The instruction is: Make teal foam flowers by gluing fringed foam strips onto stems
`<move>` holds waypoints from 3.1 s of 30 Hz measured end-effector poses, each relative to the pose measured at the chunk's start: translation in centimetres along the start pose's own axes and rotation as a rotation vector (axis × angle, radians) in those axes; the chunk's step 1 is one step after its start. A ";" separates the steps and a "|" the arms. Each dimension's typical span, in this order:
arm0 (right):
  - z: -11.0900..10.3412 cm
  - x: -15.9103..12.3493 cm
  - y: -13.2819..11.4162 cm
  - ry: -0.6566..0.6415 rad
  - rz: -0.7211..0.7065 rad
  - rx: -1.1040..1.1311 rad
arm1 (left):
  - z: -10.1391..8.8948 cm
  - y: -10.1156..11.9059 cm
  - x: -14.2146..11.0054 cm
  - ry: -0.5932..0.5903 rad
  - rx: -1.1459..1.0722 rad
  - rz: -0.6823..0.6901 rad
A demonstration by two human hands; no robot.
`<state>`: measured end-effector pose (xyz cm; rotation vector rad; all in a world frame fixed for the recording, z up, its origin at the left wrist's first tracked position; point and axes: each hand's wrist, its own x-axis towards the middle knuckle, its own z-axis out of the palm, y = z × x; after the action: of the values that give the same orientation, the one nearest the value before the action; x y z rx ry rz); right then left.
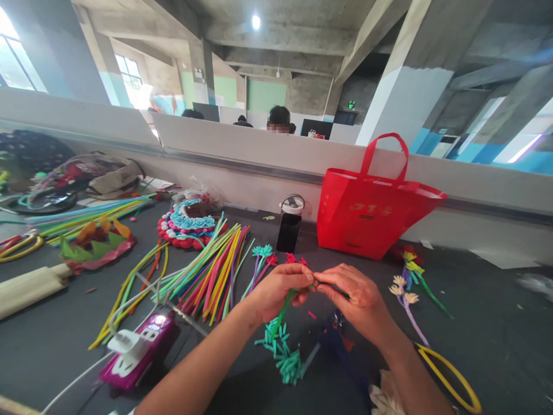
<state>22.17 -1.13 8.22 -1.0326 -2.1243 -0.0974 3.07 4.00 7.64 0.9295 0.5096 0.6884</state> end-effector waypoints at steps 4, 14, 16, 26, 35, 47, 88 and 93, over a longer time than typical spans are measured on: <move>0.1 -0.1 0.1 -0.010 0.038 0.034 | -0.1 0.0 0.1 0.037 0.048 0.008; -0.8 -0.1 0.2 -0.093 0.014 -0.074 | -0.2 -0.7 0.4 0.045 -0.034 -0.046; -0.7 -0.1 0.3 -0.064 -0.029 -0.138 | 0.0 -0.8 0.4 0.055 -0.044 -0.043; -0.4 0.1 0.0 -0.022 -0.057 -0.225 | 1.2 -0.9 -0.1 0.182 0.229 0.147; 0.4 0.1 0.1 -0.036 -0.087 -0.357 | 1.3 -1.3 0.0 0.245 0.228 0.145; 0.5 0.1 0.6 -0.022 -0.098 -0.384 | 1.6 -1.6 0.0 0.235 0.341 0.156; -2.8 0.1 -0.2 -0.241 -0.006 -0.067 | 0.5 -1.5 -1.0 0.003 1.510 0.759; -2.7 -0.2 0.0 -0.254 0.010 -0.106 | 0.5 -2.0 -0.6 0.066 1.494 0.760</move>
<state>23.90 -2.23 10.05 -1.1696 -2.3635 -0.0787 3.60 2.44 6.31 2.5939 0.7228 0.9901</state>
